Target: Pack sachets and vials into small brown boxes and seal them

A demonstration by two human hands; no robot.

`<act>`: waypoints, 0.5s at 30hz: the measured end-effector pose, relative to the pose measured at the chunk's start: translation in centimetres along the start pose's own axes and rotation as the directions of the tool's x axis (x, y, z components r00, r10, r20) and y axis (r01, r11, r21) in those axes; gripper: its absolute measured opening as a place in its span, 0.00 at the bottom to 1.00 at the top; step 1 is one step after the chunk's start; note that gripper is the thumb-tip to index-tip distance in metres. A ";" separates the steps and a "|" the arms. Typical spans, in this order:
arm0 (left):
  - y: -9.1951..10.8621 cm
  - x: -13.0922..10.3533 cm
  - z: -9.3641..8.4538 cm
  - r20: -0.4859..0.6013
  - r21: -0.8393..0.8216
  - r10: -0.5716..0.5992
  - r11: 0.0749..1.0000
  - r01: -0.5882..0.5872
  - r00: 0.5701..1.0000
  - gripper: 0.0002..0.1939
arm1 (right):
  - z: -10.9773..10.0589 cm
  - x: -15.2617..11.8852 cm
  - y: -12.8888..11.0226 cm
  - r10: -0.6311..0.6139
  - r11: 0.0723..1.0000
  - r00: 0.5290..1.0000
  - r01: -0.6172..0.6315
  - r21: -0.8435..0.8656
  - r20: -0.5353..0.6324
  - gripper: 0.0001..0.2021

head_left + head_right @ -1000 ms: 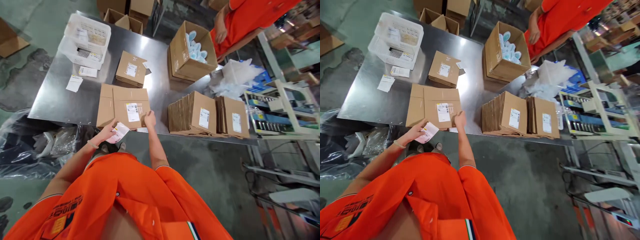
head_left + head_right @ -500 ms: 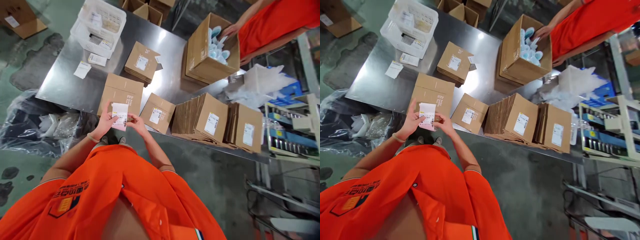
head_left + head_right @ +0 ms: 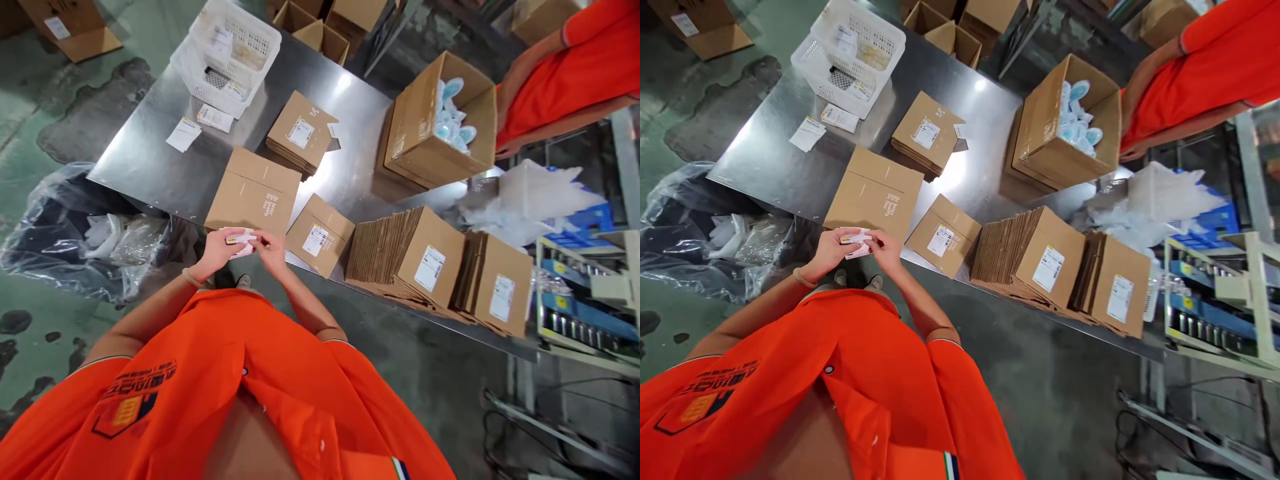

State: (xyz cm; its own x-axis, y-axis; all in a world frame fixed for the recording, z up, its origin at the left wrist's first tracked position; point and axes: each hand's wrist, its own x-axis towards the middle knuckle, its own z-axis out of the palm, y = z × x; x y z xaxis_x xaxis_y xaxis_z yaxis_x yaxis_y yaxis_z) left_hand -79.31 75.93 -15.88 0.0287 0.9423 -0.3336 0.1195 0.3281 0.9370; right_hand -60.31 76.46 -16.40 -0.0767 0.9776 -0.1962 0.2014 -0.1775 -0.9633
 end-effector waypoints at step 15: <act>-5.8 -0.4 -0.8 0.277 -0.171 -0.352 0.898 0.406 0.894 0.34 | -2.6 13.9 -2.6 -0.064 0.894 0.949 -0.083 -0.441 -0.309 0.05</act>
State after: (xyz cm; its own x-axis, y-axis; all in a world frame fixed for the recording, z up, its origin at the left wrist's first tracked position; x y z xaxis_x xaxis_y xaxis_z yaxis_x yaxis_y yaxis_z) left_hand -80.75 73.74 -21.08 0.2585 0.7086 -0.6565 -0.0504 0.6886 0.7234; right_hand -59.41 90.85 -16.15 0.2162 0.9740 -0.0679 0.6167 -0.1902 -0.7639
